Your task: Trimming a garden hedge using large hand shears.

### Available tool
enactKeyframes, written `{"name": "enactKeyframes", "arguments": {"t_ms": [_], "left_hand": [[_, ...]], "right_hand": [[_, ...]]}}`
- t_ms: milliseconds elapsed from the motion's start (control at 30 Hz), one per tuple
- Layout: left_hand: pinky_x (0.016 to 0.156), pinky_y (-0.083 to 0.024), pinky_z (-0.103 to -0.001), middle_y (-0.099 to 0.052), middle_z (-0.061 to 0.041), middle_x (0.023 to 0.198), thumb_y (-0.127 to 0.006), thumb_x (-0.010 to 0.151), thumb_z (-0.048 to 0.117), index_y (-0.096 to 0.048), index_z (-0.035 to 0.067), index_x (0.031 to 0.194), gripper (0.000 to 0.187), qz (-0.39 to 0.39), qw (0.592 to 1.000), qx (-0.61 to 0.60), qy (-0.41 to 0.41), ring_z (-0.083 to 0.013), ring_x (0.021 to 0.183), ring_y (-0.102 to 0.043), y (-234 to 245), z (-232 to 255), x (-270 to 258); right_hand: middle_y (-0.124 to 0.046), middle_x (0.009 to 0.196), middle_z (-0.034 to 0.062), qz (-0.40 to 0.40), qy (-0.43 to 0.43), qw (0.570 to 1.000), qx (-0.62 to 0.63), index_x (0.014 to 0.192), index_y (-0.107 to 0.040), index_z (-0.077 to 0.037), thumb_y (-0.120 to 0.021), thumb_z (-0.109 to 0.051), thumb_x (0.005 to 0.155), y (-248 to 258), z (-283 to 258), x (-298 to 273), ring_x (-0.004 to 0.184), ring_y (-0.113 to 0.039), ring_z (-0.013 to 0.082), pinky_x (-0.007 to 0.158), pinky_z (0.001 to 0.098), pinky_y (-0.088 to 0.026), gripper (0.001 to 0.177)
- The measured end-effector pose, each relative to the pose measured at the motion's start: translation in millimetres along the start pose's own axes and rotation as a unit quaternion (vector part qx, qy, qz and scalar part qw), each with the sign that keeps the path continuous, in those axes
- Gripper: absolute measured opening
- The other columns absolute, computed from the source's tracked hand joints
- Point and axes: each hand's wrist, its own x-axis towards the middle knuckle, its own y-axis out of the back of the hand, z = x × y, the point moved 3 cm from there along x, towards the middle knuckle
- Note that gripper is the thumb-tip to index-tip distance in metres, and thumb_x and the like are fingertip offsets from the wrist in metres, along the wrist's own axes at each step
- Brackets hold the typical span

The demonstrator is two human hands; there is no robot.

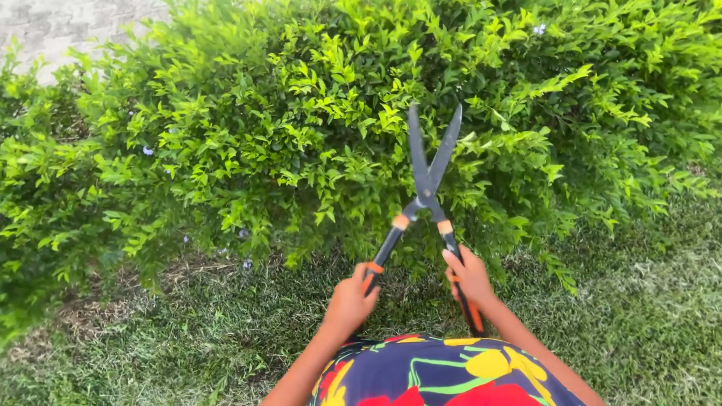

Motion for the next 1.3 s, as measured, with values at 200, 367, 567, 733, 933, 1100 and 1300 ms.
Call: {"name": "enactKeyframes", "arguments": {"t_ms": [200, 367, 567, 733, 933, 1100, 1300], "left_hand": [[0.064, -0.057, -0.048, -0.073, -0.016, 0.075, -0.067, 0.089, 0.023, -0.055, 0.017, 0.118, 0.032, -0.004, 1.0, 0.01, -0.011, -0.0377, 0.07, -0.073, 28, -32, -36], [0.064, -0.057, -0.05, -0.072, -0.018, 0.077, -0.068, 0.087, 0.02, -0.055, 0.016, 0.119, 0.034, 0.019, 0.999, 0.047, 0.001, -0.041, 0.073, -0.071, 39, -45, -31], [0.065, -0.058, -0.047, -0.072, -0.019, 0.077, -0.067, 0.085, 0.019, -0.057, 0.02, 0.123, 0.039, 0.066, 0.996, -0.029, 0.057, -0.0387, 0.071, -0.075, -4, -22, -3], [0.063, -0.055, -0.049, -0.07, -0.02, 0.077, -0.07, 0.087, 0.018, -0.05, 0.01, 0.126, 0.044, 0.146, 0.988, -0.045, 0.012, -0.0412, 0.073, -0.071, -53, -48, 19], [0.061, -0.054, -0.049, -0.069, -0.019, 0.076, -0.071, 0.086, 0.017, -0.052, 0.012, 0.126, 0.045, 0.103, 0.992, -0.073, 0.01, -0.0407, 0.07, -0.07, -13, -34, -3], [0.064, -0.06, -0.045, -0.072, -0.017, 0.075, -0.065, 0.087, 0.019, -0.052, 0.014, 0.121, 0.037, 0.036, 0.993, -0.061, 0.099, -0.0355, 0.069, -0.077, 41, -38, -19], [0.066, -0.058, -0.049, -0.071, -0.02, 0.079, -0.07, 0.085, 0.02, -0.052, 0.012, 0.119, 0.039, 0.068, 0.995, 0.034, 0.061, -0.0413, 0.076, -0.072, 54, -62, -9]], "right_hand": [[-0.055, 0.057, 0.0032, -0.092, 0.001, 0.991, -0.098, 0.091, -0.051, -0.006, -0.06, -0.033, 0.099, 13, 5, -13, 0.034, -0.051, 0.0129, 0.032, 0.0282, -0.04, 0.03], [-0.054, 0.057, 0.002, -0.129, 0.008, 0.985, -0.117, 0.093, -0.052, -0.008, -0.059, -0.034, 0.098, -9, -17, -11, 0.034, -0.051, 0.0128, 0.032, 0.028, -0.04, 0.027], [-0.051, 0.058, 0.0014, -0.067, -0.047, 0.996, -0.027, 0.093, -0.05, -0.009, -0.06, -0.037, 0.098, -70, -7, 21, 0.034, -0.049, 0.0147, 0.031, 0.0311, -0.039, 0.03], [-0.053, 0.058, 0.0023, 0.013, 0.028, 0.999, -0.015, 0.094, -0.049, -0.011, -0.058, -0.039, 0.101, -93, -10, 33, 0.036, -0.052, 0.0138, 0.032, 0.0309, -0.043, 0.031], [-0.051, 0.057, 0.0025, -0.012, -0.027, 0.999, 0.017, 0.093, -0.048, -0.01, -0.059, -0.039, 0.099, -74, -9, 25, 0.033, -0.05, 0.0161, 0.03, 0.0327, -0.041, 0.031], [-0.054, 0.06, 0.0041, -0.087, -0.03, 0.989, -0.117, 0.092, -0.05, -0.007, -0.062, -0.037, 0.098, -48, -29, 32, 0.035, -0.052, 0.0153, 0.031, 0.0317, -0.042, 0.033], [-0.055, 0.06, 0.0033, -0.136, -0.042, 0.979, -0.146, 0.092, -0.051, -0.007, -0.061, -0.037, 0.096, -65, -70, 36, 0.034, -0.051, 0.0153, 0.031, 0.0313, -0.04, 0.032]]}}
